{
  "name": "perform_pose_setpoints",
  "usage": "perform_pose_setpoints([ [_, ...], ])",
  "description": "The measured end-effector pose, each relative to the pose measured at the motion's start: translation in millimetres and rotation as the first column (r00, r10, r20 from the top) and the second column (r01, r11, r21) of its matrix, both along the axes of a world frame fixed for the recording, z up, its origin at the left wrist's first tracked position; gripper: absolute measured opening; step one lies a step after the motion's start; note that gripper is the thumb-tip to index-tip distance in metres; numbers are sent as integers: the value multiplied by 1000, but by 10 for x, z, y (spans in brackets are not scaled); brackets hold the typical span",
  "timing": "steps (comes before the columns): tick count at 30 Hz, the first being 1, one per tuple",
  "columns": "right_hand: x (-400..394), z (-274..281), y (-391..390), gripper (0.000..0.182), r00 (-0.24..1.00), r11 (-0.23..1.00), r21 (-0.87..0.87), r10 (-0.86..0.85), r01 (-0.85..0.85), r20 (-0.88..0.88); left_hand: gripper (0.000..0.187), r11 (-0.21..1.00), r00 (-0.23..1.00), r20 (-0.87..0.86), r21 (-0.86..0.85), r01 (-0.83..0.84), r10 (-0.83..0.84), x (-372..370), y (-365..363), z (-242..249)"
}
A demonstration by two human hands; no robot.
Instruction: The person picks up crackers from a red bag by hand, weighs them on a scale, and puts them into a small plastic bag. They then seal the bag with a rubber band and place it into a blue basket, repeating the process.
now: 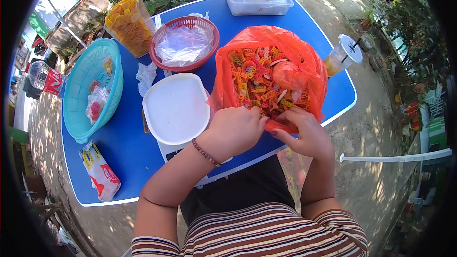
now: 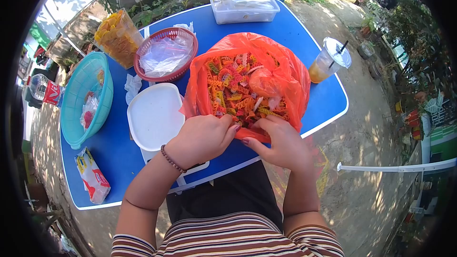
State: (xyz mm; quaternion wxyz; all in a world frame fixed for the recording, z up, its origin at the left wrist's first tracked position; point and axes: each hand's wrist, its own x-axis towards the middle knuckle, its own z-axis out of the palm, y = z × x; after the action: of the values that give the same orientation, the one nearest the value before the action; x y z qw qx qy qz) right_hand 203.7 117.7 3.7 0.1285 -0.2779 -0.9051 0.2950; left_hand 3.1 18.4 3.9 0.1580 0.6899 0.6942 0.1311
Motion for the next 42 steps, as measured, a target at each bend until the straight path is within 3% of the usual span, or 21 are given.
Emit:
perform_pose_setpoints([
  [3, -101, -24, 44, 19, 970, 981, -80, -186, 175, -158, 22, 998, 995, -79, 7, 58, -57, -32, 14, -53],
  [7, -205, -74, -3, 10, 954, 983, 51, -158, 177, -255, 11, 979, 952, -275, 108, 172, -137, -22, 49, -171],
  [10, -260, -105, -27, 9, 945, 968, 104, -194, 227, -264, 12, 915, 934, -353, 358, 185, -51, -13, 84, -291],
  [13, -328, -192, -21, 10, 929, 935, 190, -240, 299, -282, 12, 886, 951, -306, 448, 116, 30, 15, 131, -256],
  [16, -360, -274, -15, 11, 934, 919, 227, -271, 323, -234, 14, 961, 981, -191, 277, 27, 27, 34, 79, -47],
  [18, -353, -293, -19, 10, 944, 903, 292, -266, 315, -195, 17, 940, 969, -244, 339, 44, 42, -14, 114, -125],
  [21, -318, -246, -27, 11, 949, 929, 231, -248, 290, -193, 24, 937, 960, -274, 346, 48, 52, -68, 127, -189],
  [24, -282, -172, -30, 9, 914, 944, 123, -254, 305, -316, 35, 950, 957, -284, 311, 34, 58, -84, 133, -182],
  [27, -220, -93, -10, 10, 914, 947, 18, -306, 322, -268, 42, 975, 961, -267, 221, -10, 70, -64, 118, -144],
  [31, -96, -19, -45, 9, 983, 979, 87, -183, 184, -21, 46, 988, 967, -254, 152, 6, 33, -89, 101, -87],
  [34, -84, 33, -70, 8, 978, 984, 78, -168, 159, 125, 39, 936, 966, -256, 336, 105, -16, -91, 115, -173],
  [36, -97, 18, -52, 7, 971, 987, 55, -159, 152, 177, 29, 964, 981, -173, 235, 125, -85, -74, 121, -156],
  [39, -192, -75, -112, 4, 990, 989, 43, -140, 139, 15, 17, 983, 992, -76, 144, 115, -105, -63, 75, -77],
  [42, -153, -100, -100, 20, 999, 998, 45, -35, 36, -24, 16, 985, 995, -47, 144, 99, -93, -50, 52, -48],
])
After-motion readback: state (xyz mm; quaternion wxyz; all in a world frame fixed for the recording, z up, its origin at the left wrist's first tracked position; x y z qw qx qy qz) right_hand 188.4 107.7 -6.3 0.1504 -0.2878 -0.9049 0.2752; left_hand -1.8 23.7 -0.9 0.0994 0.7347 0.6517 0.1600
